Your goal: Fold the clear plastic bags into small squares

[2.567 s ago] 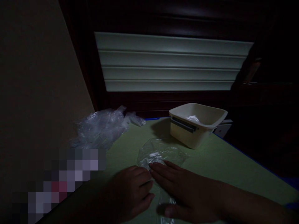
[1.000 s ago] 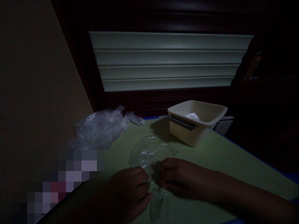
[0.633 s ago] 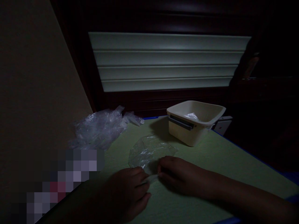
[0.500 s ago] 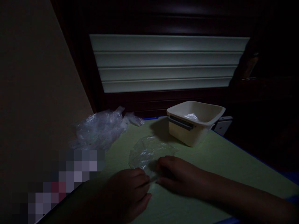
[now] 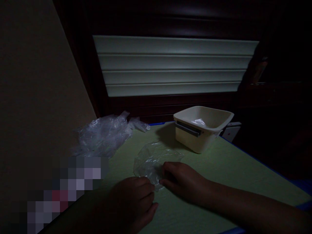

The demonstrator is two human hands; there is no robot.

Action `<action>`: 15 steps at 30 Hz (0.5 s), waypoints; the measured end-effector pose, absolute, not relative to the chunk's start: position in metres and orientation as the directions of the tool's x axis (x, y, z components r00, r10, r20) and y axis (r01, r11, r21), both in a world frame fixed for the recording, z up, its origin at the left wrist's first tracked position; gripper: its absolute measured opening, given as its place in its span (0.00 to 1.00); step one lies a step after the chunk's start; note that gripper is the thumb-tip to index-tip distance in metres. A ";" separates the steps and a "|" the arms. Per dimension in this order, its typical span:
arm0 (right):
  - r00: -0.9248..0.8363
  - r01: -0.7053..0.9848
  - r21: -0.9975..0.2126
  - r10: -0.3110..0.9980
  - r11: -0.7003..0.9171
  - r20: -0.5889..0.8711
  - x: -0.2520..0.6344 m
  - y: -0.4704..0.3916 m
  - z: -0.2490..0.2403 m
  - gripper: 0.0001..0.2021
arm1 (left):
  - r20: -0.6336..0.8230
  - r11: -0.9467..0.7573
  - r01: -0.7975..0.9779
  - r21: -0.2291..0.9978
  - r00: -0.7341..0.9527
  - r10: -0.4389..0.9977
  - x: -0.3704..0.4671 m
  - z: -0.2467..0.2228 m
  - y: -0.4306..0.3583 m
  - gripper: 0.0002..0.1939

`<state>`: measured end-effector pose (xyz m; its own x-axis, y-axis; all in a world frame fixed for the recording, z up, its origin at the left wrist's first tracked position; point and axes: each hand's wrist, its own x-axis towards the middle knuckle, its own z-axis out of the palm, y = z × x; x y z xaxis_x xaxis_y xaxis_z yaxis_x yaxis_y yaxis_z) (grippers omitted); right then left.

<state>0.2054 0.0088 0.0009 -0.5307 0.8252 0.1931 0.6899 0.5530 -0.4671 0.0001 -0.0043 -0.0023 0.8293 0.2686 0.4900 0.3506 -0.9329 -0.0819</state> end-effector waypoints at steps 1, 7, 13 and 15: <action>-0.540 0.686 -0.459 0.818 0.564 0.199 0.205 0.009 0.000 0.02 | 0.509 -0.930 0.356 -0.095 0.820 0.262 0.001 -0.001 -0.006 0.09; -0.576 0.667 -0.413 0.781 0.620 0.241 0.205 0.009 -0.004 0.04 | 0.530 -0.931 0.362 -0.052 0.800 0.281 0.004 0.002 -0.007 0.08; -0.683 0.576 -0.303 0.651 0.759 0.331 0.208 0.003 0.007 0.06 | 0.462 -0.918 0.396 0.036 0.808 0.367 0.001 -0.001 -0.002 0.08; -0.768 0.500 -0.237 0.553 0.833 0.322 0.209 0.000 0.008 0.09 | 0.440 -0.919 0.391 0.058 0.816 0.375 0.001 0.000 -0.002 0.08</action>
